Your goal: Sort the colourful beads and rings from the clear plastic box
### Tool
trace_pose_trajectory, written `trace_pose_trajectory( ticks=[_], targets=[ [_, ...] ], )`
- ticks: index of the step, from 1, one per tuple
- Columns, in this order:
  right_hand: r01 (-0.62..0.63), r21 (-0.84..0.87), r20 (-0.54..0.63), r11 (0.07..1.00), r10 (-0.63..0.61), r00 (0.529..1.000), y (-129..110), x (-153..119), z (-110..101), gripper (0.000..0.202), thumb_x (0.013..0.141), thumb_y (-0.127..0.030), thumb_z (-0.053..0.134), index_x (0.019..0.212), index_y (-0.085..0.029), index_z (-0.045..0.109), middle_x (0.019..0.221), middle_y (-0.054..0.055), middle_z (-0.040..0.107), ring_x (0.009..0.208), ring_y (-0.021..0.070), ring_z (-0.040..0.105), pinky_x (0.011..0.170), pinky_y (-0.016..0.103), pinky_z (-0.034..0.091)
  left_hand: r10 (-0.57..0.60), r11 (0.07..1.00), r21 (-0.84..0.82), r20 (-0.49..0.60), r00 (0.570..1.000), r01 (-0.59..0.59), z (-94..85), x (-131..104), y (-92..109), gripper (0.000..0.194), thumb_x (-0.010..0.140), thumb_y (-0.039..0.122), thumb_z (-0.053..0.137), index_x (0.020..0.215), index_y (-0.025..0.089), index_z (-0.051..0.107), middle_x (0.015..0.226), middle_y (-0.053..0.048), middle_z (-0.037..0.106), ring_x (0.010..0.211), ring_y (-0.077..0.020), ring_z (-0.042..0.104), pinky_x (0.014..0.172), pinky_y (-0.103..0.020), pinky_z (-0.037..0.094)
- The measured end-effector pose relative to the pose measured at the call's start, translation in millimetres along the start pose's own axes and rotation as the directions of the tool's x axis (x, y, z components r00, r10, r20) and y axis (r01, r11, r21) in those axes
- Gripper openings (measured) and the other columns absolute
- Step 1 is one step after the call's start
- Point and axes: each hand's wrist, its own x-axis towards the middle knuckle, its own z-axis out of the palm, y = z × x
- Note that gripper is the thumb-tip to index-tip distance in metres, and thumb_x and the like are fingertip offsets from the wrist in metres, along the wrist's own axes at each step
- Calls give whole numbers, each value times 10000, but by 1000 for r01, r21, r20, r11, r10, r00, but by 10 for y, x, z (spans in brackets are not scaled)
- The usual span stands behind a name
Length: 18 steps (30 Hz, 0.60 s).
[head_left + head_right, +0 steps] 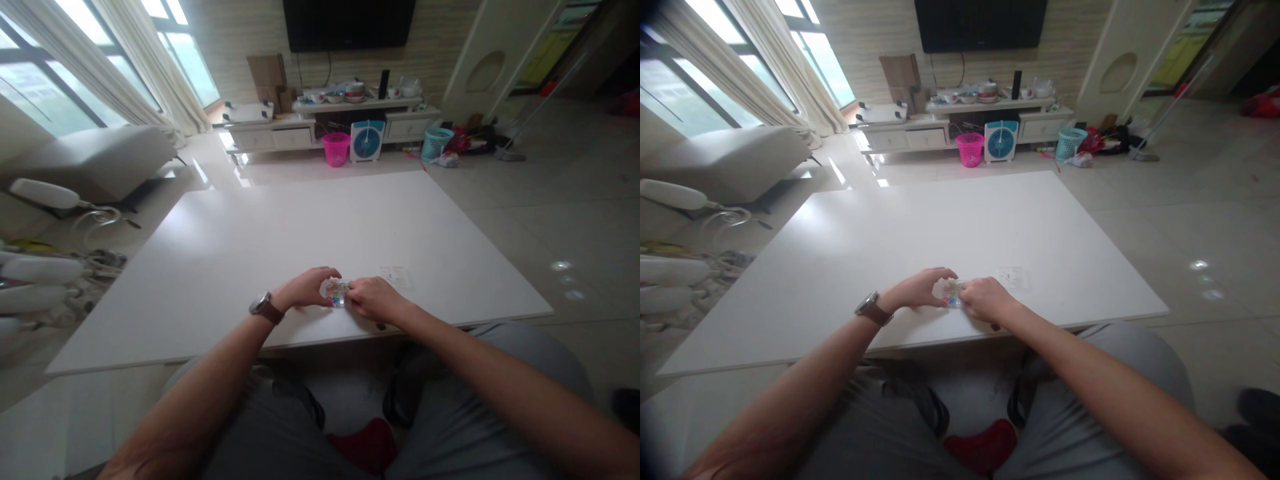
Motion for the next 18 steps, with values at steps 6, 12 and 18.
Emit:
trace_pose_trajectory(
  ticks=[6, 12, 18],
  targets=[
    [-5, 19, -77, 1000, 7, 997, 1, -83, -106, 213, 906, -241, 488, 935, -184, 691, 908, 71, 679, 777, 173, 592, 625, 274, 320, -264, 962, 67, -18, 964, 265, -340, -162, -244, 230, 792, 283, 596, 969, 171, 692, 999, -68, 693, 882, -179, 639, 776, -278, 502],
    [0, 31, -105, 1000, 3, 994, 40, -116, -91, 223, 921, -264, 482, 959, -203, 694, 893, 56, 665, 759, 167, 575, 604, 280, 287, -488, 871, 197, 235, 840, 451, -298, -241, -356, 195, 633, 230, 729, 820, 178, 709, 824, -20, 713, 710, -156, 619, 592, -236, 431],
    [0, 38, -91, 999, 3, 996, 86, -88, -42, 231, 935, -284, 475, 948, -199, 690, 892, 59, 663, 760, 165, 569, 606, 276, 280, -537, 843, 203, 263, 802, 498, -178, -190, -296, 266, 547, 127, 750, 798, 187, 686, 820, 6, 718, 660, -133, 603, 529, -215, 384]
  ],
)
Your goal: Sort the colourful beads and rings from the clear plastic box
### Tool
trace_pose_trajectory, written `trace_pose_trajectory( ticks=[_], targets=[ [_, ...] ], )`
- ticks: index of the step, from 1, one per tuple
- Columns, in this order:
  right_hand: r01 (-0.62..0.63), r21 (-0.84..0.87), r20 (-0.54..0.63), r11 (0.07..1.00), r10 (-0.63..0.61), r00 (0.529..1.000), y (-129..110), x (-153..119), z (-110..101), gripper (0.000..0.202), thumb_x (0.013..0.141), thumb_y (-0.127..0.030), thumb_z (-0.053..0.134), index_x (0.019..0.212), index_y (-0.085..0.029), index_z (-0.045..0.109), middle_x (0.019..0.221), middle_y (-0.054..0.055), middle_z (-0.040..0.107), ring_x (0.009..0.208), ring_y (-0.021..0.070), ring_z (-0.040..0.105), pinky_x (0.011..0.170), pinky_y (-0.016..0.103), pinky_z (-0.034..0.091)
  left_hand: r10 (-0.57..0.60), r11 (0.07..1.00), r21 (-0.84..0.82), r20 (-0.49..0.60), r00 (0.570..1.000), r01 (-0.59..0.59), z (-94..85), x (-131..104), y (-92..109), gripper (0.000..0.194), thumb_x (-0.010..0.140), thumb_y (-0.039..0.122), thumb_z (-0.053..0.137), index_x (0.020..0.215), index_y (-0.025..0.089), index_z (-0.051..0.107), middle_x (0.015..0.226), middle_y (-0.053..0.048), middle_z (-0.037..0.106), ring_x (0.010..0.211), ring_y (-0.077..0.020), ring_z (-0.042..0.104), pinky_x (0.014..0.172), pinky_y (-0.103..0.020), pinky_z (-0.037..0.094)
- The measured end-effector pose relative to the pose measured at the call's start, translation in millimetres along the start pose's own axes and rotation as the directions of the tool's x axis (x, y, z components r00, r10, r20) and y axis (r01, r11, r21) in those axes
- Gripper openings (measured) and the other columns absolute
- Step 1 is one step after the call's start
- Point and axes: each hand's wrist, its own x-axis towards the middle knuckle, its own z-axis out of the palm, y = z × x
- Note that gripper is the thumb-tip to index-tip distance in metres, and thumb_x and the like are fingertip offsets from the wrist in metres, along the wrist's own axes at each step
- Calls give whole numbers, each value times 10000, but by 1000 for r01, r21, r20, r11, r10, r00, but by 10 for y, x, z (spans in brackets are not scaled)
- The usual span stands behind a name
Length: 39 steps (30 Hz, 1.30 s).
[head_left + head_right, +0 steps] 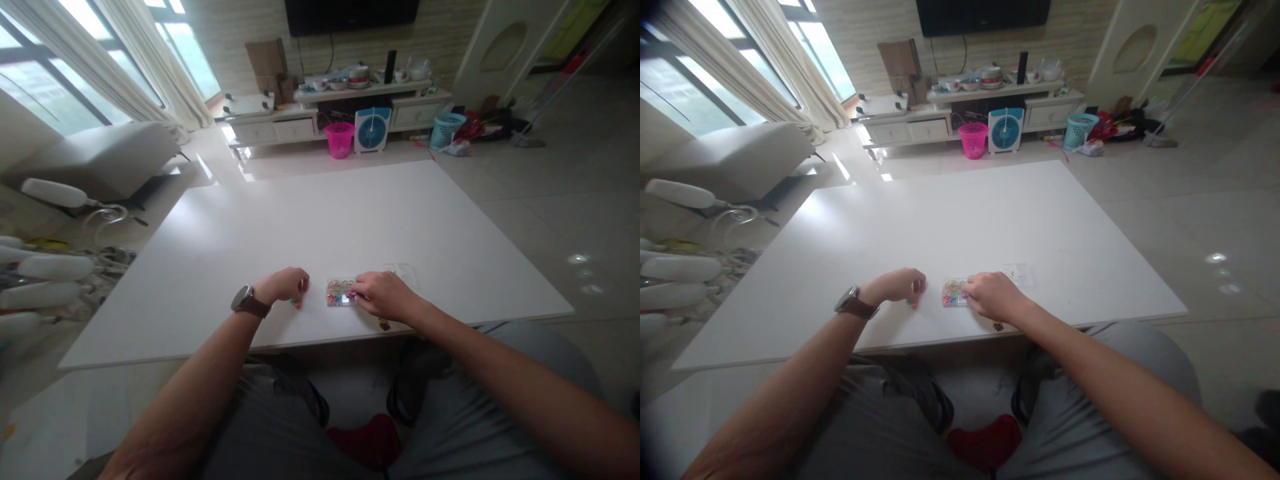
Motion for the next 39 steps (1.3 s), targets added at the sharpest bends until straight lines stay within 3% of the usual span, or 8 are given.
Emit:
trace_pose_trajectory(
  ticks=[8, 11, 15, 19, 24, 27, 32, 39],
  targets=[
    [-7, 12, -34, 1000, 8, 999, 59, -50, -15, 233, 933, -274, 470, 861, -188, 674, 834, 50, 647, 713, 148, 542, 568, 289, 207, 49, 999, -2, -5, 999, -49, 16, -9, 1, 251, 572, 58, 643, 790, 181, 662, 718, 6, 686, 624, -137, 598, 517, -220, 392],
    [-24, 10, -50, 1000, 25, 998, 81, -45, -21, 239, 929, -277, 470, 837, -183, 669, 821, 47, 641, 700, 143, 534, 565, 296, 192, 153, 987, -33, -78, 985, -156, 1, -21, 20, 277, 587, 47, 588, 818, 176, 670, 738, -1, 682, 648, -136, 606, 554, -222, 429],
    [-39, -3, -63, 999, 38, 997, 95, -38, -23, 212, 911, -255, 481, 844, -186, 670, 827, 43, 640, 705, 145, 538, 567, 302, 202, 319, 920, -161, -224, 921, -357, -54, -70, 143, 233, 642, 78, 575, 839, 169, 658, 798, -10, 685, 719, -129, 627, 635, -218, 482],
    [-41, -13, -58, 999, 41, 997, 95, -35, -19, 183, 889, -233, 495, 839, -186, 664, 832, 40, 642, 716, 148, 548, 572, 298, 224, 378, 833, -285, -334, 864, -474, -9, -89, 404, 110, 758, 160, 589, 855, 164, 640, 830, -22, 680, 768, -128, 637, 680, -224, 513],
    [-49, -10, -23, 999, 48, 999, 101, -28, -12, 195, 891, -228, 485, 892, -183, 675, 852, 53, 653, 750, 161, 569, 611, 281, 282, 488, 783, -208, -379, 786, -586, 164, -23, 714, 84, 824, 184, 583, 882, 168, 641, 857, -27, 676, 770, -126, 619, 732, -254, 513],
    [-59, -14, -13, 998, 59, 998, 112, -31, -7, 190, 885, -225, 490, 893, -183, 675, 860, 58, 656, 765, 168, 580, 619, 281, 297, 500, 791, -182, -359, 788, -584, 194, -6, 760, 85, 855, 237, 582, 879, 171, 631, 862, -36, 667, 781, -138, 611, 736, -267, 507],
    [-47, -18, -17, 999, 47, 999, 118, -38, -4, 191, 898, -237, 477, 869, -184, 659, 861, 55, 653, 751, 167, 581, 607, 282, 295, 454, 828, -161, -371, 810, -537, 98, -51, 628, 146, 841, 319, 607, 873, 178, 620, 879, -34, 655, 799, -147, 603, 764, -278, 498],
    [25, 39, 59, 999, -27, 998, 25, -48, 57, 237, 899, -260, 480, 1047, -191, 651, 992, 68, 665, 783, 177, 608, 613, 275, 329, 442, 890, 19, -288, 850, -456, 132, 25, 391, 590, 652, 402, 795, 1165, 192, 592, 1078, -71, 651, 1016, -241, 593, 871, -329, 471]
  ],
)
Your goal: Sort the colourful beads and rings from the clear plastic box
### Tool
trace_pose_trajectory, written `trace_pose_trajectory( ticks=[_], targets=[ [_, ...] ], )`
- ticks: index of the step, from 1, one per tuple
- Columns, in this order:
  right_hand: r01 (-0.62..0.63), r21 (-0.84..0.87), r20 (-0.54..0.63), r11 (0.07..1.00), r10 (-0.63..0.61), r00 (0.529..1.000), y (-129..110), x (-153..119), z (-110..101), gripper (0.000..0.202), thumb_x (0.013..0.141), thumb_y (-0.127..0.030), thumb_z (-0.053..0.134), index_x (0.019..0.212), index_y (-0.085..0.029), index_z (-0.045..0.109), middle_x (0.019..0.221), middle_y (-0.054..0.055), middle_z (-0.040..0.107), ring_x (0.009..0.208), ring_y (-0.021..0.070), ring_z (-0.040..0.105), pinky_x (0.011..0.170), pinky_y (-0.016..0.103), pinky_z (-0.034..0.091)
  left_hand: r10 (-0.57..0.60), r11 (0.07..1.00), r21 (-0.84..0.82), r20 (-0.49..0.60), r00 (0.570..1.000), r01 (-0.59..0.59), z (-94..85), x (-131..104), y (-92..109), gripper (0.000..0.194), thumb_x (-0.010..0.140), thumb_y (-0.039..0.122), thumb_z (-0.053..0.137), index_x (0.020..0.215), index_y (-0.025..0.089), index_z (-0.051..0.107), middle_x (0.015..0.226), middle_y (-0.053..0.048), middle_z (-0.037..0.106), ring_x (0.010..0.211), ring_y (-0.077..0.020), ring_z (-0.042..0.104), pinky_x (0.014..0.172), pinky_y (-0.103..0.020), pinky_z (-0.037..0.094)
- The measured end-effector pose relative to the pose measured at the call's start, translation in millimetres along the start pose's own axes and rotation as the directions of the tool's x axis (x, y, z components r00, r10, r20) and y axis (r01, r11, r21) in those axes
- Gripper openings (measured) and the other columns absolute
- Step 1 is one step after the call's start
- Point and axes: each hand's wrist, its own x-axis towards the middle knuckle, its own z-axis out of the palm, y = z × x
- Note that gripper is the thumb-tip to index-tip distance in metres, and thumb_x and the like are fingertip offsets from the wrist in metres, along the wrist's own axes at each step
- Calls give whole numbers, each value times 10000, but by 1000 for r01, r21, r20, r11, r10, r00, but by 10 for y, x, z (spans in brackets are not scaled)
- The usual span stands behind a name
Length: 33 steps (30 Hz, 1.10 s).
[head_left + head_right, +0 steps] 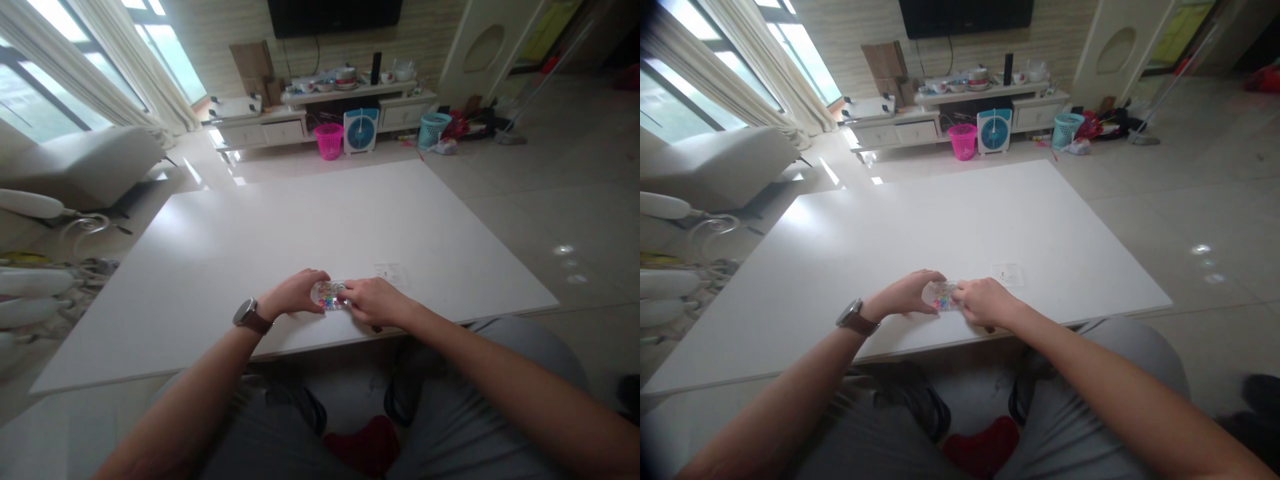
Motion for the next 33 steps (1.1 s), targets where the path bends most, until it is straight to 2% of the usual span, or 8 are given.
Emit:
trace_pose_trajectory(
  ticks=[3, 8, 14, 22, 26, 33],
  targets=[
    [37, 18, 40, 999, -38, 999, -24, 8, 34, 268, 874, -235, 497, 1096, -199, 644, 1068, 73, 659, 806, 182, 618, 640, 276, 357, -10, 1000, 16, 26, 1000, 9, 56, 17, -55, 547, 682, 391, 773, 1159, 191, 593, 1084, -75, 660, 1011, -237, 603, 878, -324, 460],
    [64, 24, 56, 998, -65, 996, -19, 20, 56, 244, 874, -228, 489, 1058, -191, 645, 1073, 76, 653, 818, 188, 631, 659, 283, 387, -8, 1000, 17, 18, 1000, 8, 75, 36, -57, 515, 693, 396, 765, 1134, 190, 598, 1068, -80, 668, 1000, -239, 614, 880, -323, 456],
    [26, 16, 74, 1000, -28, 997, -76, 45, 117, 330, 861, -197, 498, 1178, -190, 589, 1131, 95, 649, 843, 204, 645, 677, 296, 421, -21, 1000, 8, 20, 1000, 21, 53, 28, -22, 484, 694, 363, 759, 1118, 194, 599, 1056, -73, 666, 986, -231, 616, 856, -313, 461],
    [34, 7, 16, 999, -34, 999, -65, 68, 113, 320, 892, -227, 476, 1194, -200, 576, 1117, 81, 654, 804, 190, 635, 652, 288, 394, -7, 1000, 16, 25, 1000, 7, 47, 33, -17, 470, 698, 374, 754, 1102, 187, 606, 1037, -77, 665, 962, -224, 615, 835, -303, 460],
    [48, 12, 56, 999, -49, 997, -31, 63, 117, 291, 882, -209, 481, 1139, -204, 617, 1099, 80, 658, 792, 181, 630, 647, 283, 383, -30, 999, 13, 30, 999, 30, 50, 31, -17, 475, 695, 364, 755, 1111, 188, 607, 1044, -78, 665, 965, -225, 615, 837, -308, 458],
    [5, -11, 80, 1000, -4, 997, -39, 68, 84, 290, 872, -187, 482, 1126, -210, 619, 1062, 76, 664, 784, 188, 635, 638, 283, 378, -29, 1000, 2, 29, 999, 29, 60, 22, -13, 485, 704, 361, 755, 1129, 191, 594, 1059, -78, 655, 1000, -236, 609, 863, -320, 465]
  ],
)
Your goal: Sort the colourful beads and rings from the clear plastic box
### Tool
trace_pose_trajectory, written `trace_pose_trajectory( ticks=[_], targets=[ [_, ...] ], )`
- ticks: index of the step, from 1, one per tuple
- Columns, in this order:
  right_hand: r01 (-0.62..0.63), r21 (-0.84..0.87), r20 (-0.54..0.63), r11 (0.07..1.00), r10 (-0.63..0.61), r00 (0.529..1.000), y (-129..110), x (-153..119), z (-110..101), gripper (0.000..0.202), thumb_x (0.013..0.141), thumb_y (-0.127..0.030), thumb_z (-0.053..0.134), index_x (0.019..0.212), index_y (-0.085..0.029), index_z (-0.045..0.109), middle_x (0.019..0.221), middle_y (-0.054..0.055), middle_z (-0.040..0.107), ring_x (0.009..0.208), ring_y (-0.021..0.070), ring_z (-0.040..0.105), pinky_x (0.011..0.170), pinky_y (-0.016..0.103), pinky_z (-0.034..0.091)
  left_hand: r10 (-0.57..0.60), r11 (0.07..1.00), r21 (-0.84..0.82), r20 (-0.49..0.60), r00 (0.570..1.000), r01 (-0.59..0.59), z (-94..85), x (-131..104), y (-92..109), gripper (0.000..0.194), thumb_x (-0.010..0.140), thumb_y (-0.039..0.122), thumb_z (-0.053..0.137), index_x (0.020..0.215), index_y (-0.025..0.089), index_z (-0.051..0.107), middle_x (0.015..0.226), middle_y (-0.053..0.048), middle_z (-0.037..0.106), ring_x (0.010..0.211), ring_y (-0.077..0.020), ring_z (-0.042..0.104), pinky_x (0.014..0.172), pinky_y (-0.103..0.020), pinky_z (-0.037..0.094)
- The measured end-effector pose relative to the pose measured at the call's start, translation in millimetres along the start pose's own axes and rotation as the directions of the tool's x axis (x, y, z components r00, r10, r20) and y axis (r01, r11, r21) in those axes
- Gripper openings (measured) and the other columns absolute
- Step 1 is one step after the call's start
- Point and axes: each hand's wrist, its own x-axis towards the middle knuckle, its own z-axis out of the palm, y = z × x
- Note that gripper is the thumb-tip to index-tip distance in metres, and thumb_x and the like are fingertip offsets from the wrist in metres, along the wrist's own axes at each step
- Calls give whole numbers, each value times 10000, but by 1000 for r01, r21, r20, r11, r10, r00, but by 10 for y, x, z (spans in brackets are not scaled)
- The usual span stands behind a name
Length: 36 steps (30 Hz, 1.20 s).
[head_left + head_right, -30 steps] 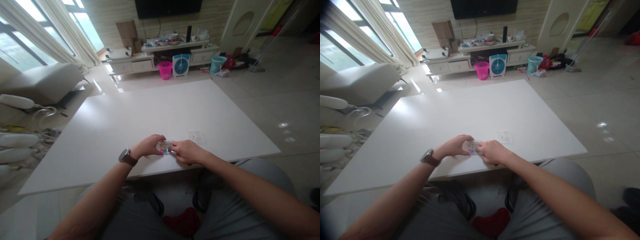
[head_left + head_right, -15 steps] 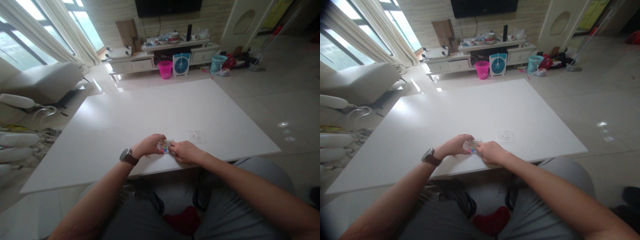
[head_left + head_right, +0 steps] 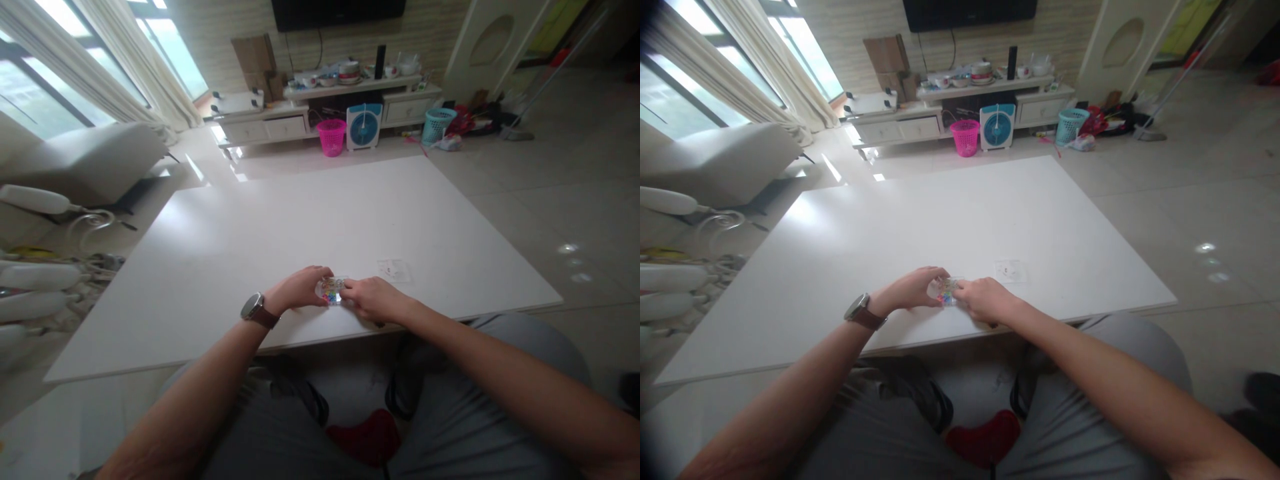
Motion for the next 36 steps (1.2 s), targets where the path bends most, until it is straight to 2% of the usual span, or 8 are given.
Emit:
trace_pose_trajectory(
  ticks=[3, 6, 8, 10, 15, 23, 31, 36],
  targets=[
    [3, 7, -24, 1000, -3, 1000, -4, -19, -46, 326, 856, -159, 479, 1154, -217, 601, 1075, 68, 660, 787, 184, 627, 645, 281, 369, -12, 999, -38, -1, 1000, 12, -15, -9, -26, 616, 673, 384, 784, 1205, 181, 548, 1137, -97, 632, 1027, -242, 609, 870, -330, 481],
    [-16, -5, -58, 1000, 16, 998, 6, -46, -88, 281, 851, -153, 478, 1094, -211, 606, 1046, 56, 657, 749, 171, 610, 607, 282, 334, -45, 994, -103, -24, 999, 42, -103, -44, -94, 725, 665, 396, 790, 1287, 189, 482, 1237, -112, 585, 1017, -219, 612, 859, -325, 502],
    [-30, -22, -74, 999, 28, 997, 16, -60, -106, 255, 845, -152, 482, 1060, -210, 605, 1011, 46, 654, 714, 163, 595, 575, 285, 298, -81, 994, -77, -25, 996, 78, -191, -84, -169, 579, 701, 368, 754, 1210, 192, 539, 1168, -93, 613, 965, -200, 614, 835, -314, 506],
    [-38, -26, -77, 999, 36, 996, 24, -67, -112, 240, 849, -157, 484, 1048, -209, 606, 1001, 45, 649, 703, 157, 584, 565, 283, 277, -149, 989, -1, 28, 988, 149, -271, -130, -259, 375, 723, 302, 711, 1065, 182, 616, 1041, -71, 653, 905, -188, 620, 800, -294, 498],
    [-17, 7, -58, 1000, 17, 998, 18, -60, -69, 266, 884, -183, 469, 1099, -225, 618, 1040, 58, 641, 708, 145, 569, 592, 271, 277, -373, 928, 95, 229, 899, 361, -330, -210, -419, 288, 681, 262, 689, 961, 192, 682, 907, -32, 704, 773, -169, 635, 665, -255, 468],
    [-20, -18, -41, 1000, 19, 999, 3, -44, -22, 296, 858, -164, 482, 1106, -240, 625, 1029, 50, 634, 697, 146, 572, 577, 277, 264, -447, 892, 106, 338, 828, 439, -284, -209, -380, 379, 530, 266, 782, 885, 182, 680, 890, -17, 704, 701, -157, 607, 593, -246, 433],
    [-31, -6, -74, 1000, 30, 997, -10, -40, -61, 256, 904, -200, 473, 1121, -230, 606, 1034, 49, 637, 714, 146, 583, 569, 277, 268, -409, 912, 128, 364, 837, 390, -225, -154, -222, 180, 558, 70, 650, 709, 167, 665, 695, 18, 653, 608, -120, 551, 531, -220, 368],
    [-66, -20, -113, 998, 63, 992, -3, -42, -50, 231, 958, -281, 431, 1100, -223, 604, 997, 50, 635, 719, 152, 589, 565, 282, 270, -370, 929, 141, 289, 883, 343, -228, -160, -188, 160, 581, 58, 617, 685, 167, 670, 683, 10, 661, 602, -121, 555, 528, -222, 372]
  ],
)
